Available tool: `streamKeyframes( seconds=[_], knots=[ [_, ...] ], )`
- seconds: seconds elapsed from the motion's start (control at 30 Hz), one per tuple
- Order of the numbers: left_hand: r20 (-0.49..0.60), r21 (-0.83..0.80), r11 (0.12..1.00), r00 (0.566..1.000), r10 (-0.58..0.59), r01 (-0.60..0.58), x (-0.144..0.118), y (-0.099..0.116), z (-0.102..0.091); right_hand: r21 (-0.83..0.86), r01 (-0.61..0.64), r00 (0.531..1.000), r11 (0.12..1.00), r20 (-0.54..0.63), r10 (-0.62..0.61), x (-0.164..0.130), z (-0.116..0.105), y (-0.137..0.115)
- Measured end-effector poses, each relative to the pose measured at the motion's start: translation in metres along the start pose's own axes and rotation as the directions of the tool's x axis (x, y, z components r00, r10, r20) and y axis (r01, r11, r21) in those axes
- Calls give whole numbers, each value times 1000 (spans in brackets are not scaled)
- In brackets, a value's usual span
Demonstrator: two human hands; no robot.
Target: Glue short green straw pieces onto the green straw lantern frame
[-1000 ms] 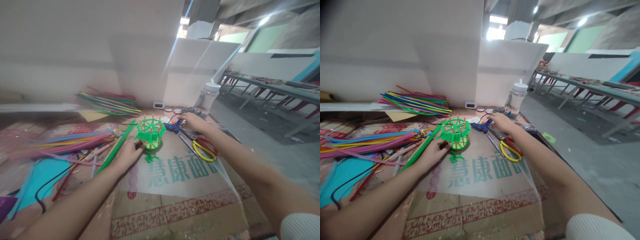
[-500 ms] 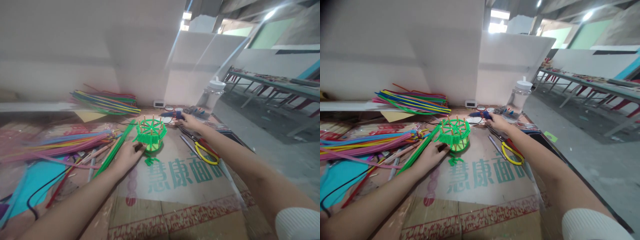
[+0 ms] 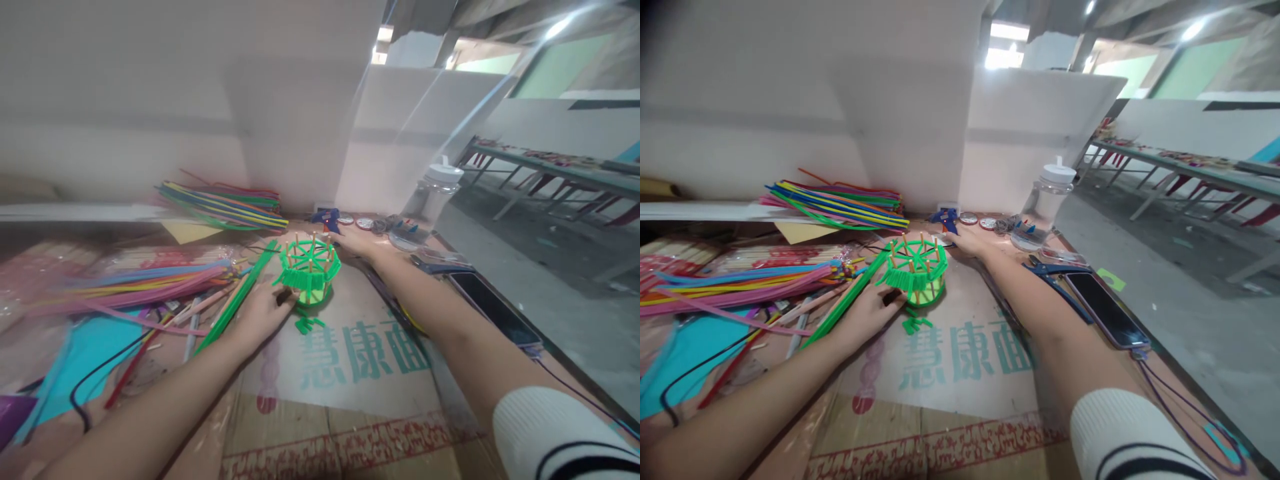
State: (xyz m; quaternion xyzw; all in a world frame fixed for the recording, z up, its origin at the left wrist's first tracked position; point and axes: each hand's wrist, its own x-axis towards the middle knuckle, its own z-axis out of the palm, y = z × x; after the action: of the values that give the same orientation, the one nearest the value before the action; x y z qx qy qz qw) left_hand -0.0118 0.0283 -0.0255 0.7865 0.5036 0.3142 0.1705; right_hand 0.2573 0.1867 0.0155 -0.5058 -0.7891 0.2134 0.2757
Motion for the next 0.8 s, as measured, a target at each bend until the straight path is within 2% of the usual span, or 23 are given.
streamKeyframes(
  seconds=[0.1, 0.2, 0.33, 0.43, 0.67, 0.8],
  knots=[
    [-4, 0, 1000, 1000, -10, 10, 0, 1, -1, 50, 5, 1000, 999, -26, -3, 11, 5, 4],
    [10, -4, 1000, 1000, -15, 15, 0, 0, 0, 85, 3, 998, 996, -64, 2, 13, -7, 14],
    [24, -15, 1000, 999, -22, 23, -1, -1, 1, 84, -2, 994, 996, -106, 11, -3, -27, 31],
    [23, -18, 1000, 1000, -21, 22, 0, -1, 1, 54, -28, 996, 998, -89, 33, -20, -32, 36],
    [12, 4, 1000, 1000, -3, 3, 0, -1, 0, -72, -78, 997, 994, -28, 76, -33, -25, 29],
    [15, 0, 1000, 1000, 6, -6, 0, -3, 2, -142, -107, 993, 984, -58, 100, -33, -27, 21]
  ],
)
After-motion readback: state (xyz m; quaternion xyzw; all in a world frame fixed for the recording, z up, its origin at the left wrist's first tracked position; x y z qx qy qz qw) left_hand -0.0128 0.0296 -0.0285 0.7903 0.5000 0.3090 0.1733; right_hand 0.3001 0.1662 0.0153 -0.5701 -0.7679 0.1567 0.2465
